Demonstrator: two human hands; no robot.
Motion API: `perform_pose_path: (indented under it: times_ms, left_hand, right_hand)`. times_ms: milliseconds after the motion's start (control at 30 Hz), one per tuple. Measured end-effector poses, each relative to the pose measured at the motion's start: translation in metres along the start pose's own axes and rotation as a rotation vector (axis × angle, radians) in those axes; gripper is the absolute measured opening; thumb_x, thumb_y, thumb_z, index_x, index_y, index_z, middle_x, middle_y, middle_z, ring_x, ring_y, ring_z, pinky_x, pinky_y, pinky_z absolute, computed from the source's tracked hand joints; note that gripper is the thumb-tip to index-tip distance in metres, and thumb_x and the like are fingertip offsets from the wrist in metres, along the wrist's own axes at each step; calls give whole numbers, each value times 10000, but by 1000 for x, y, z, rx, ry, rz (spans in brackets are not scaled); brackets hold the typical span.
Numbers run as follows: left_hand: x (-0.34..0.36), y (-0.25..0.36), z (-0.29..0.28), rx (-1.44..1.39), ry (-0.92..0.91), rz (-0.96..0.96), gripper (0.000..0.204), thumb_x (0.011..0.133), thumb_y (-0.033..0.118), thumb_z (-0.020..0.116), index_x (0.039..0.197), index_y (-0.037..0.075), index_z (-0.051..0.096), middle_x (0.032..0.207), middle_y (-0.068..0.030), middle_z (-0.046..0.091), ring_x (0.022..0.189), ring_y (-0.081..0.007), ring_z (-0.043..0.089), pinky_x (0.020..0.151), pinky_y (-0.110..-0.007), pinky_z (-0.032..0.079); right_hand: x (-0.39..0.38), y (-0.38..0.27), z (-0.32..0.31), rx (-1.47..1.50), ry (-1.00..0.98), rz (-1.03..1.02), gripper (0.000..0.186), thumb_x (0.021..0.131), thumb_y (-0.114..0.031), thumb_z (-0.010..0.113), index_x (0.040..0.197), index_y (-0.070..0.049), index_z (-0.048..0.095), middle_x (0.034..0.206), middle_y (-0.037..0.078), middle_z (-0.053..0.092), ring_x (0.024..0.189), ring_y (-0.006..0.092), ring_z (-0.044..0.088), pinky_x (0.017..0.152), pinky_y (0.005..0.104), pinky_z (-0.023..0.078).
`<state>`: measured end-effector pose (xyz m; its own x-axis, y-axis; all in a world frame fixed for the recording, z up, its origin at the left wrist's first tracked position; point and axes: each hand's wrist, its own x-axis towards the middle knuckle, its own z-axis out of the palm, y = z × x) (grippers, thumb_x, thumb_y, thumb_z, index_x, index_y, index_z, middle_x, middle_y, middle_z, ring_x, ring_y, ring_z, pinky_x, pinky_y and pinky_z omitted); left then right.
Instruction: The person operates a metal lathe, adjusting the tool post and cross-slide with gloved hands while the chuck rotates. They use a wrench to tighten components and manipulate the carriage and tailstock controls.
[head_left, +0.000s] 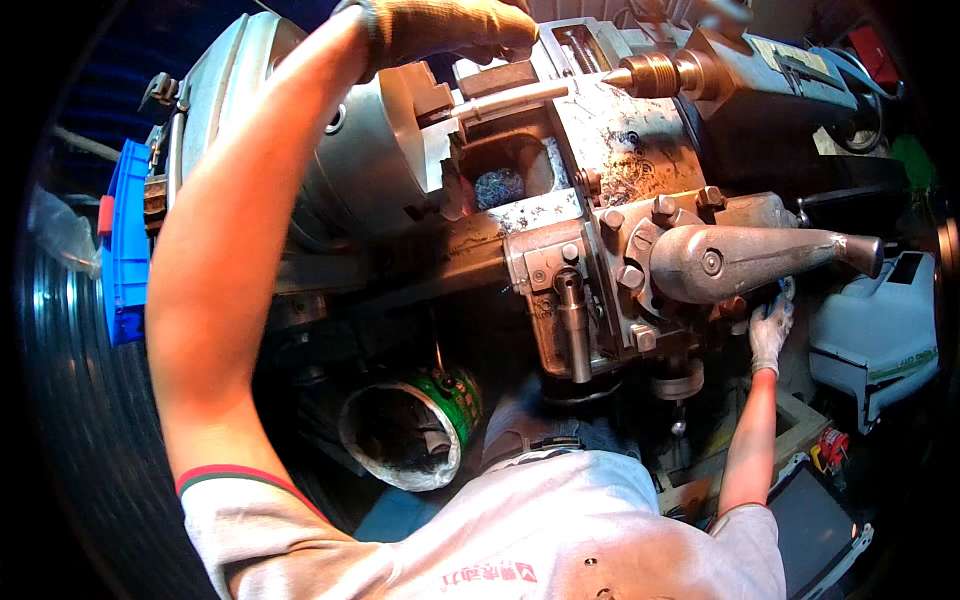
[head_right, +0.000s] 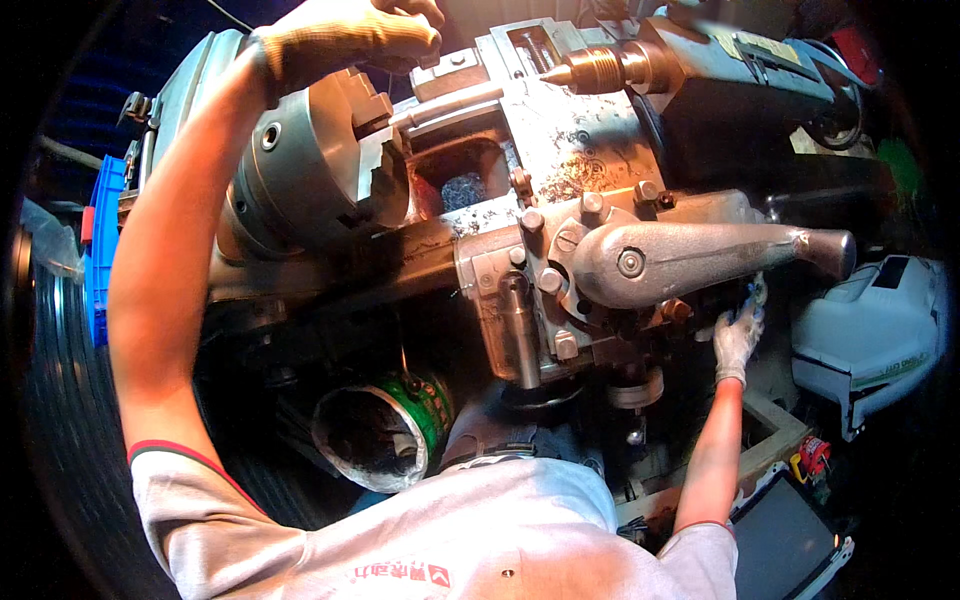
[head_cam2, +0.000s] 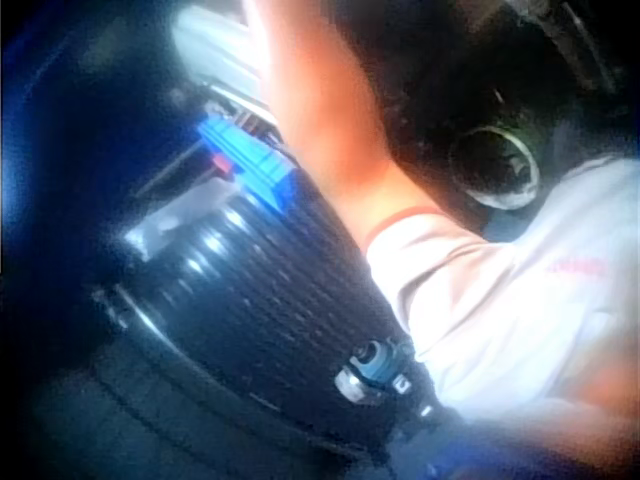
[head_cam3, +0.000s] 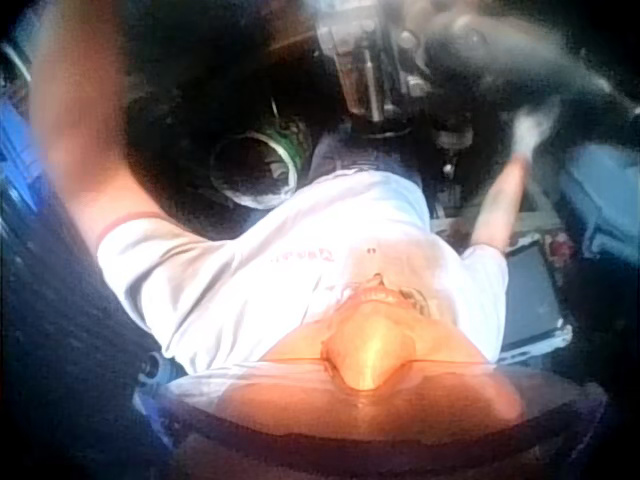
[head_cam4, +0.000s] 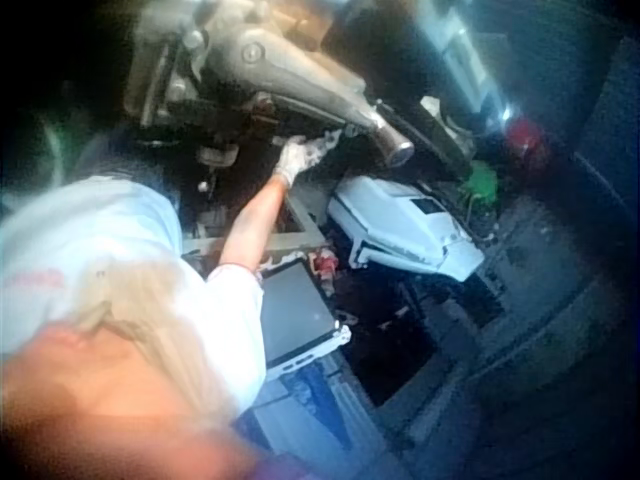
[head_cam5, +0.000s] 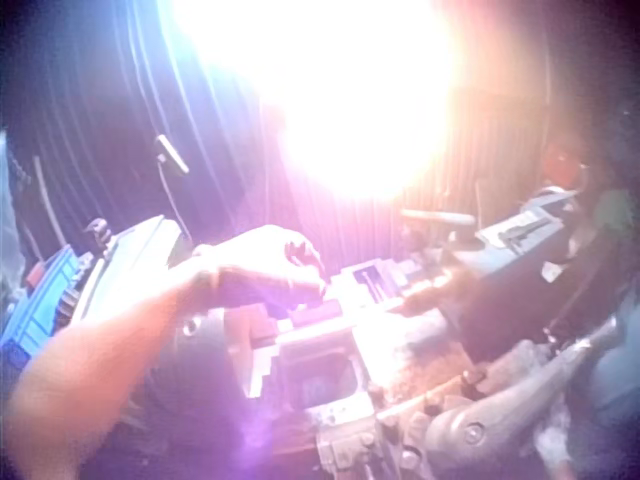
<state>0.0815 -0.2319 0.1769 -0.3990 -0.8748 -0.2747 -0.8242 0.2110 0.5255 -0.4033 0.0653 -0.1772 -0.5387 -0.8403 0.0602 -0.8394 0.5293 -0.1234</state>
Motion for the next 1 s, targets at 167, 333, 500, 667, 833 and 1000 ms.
perform_pose_path:
  times_ms: [167, 333, 500, 667, 833, 1000]
  left_hand:
    - [28, -29, 15, -55, -109, 11, 462, 744, 289, 740, 1109, 16, 667, 1034, -119, 695, 938, -204, 665, 830, -335, 552]
    - [45, -37, 29, 30, -160, -67, 515, 747, 282, 743, 1178, 20, 641, 1112, -133, 679, 1018, -215, 647, 894, -343, 522]
    - [51, -43, 34, 133, -139, -68, 586, 739, 317, 750, 1234, 33, 616, 1187, -138, 655, 1088, -236, 620, 959, -363, 485]
    - [48, -49, 33, 176, -176, -104, 641, 731, 342, 763, 1287, 74, 592, 1277, -127, 611, 1203, -257, 550, 1043, -386, 417]
    - [42, -40, 27, 51, -246, -88, 655, 732, 306, 775, 1311, 76, 574, 1319, -125, 583, 1250, -265, 511, 1071, -403, 392]
    - [52, -59, 31, 50, -243, -82, 595, 783, 262, 750, 1311, 59, 568, 1319, -130, 581, 1246, -258, 513, 1072, -396, 392]
  right_hand:
    - [0, -7, 1, -3, 18, -13, 629, 823, -202, 576, 1386, 10, 395, 1299, 271, 466, 1193, 454, 441, 1026, 504, 361]
    - [-1, -7, 1, -48, -14, 13, 665, 825, -168, 568, 1436, -19, 351, 1321, 277, 461, 1185, 460, 457, 1017, 496, 383]
    - [-1, -4, 4, -33, 47, -39, 692, 831, -157, 566, 1464, -35, 316, 1327, 281, 461, 1183, 461, 464, 1009, 503, 387]
    - [-1, -11, 0, -14, 37, -34, 683, 843, -170, 570, 1463, -35, 318, 1337, 282, 454, 1196, 459, 457, 1028, 497, 375]
    - [2, 10, 12, -115, -26, 27, 682, 869, -216, 610, 1461, -37, 323, 1372, 281, 420, 1235, 450, 425, 1049, 496, 355]
    - [1, 16, 23, -98, 89, -43, 616, 847, -232, 602, 1391, -24, 402, 1334, 272, 440, 1203, 446, 438, 1032, 507, 363]
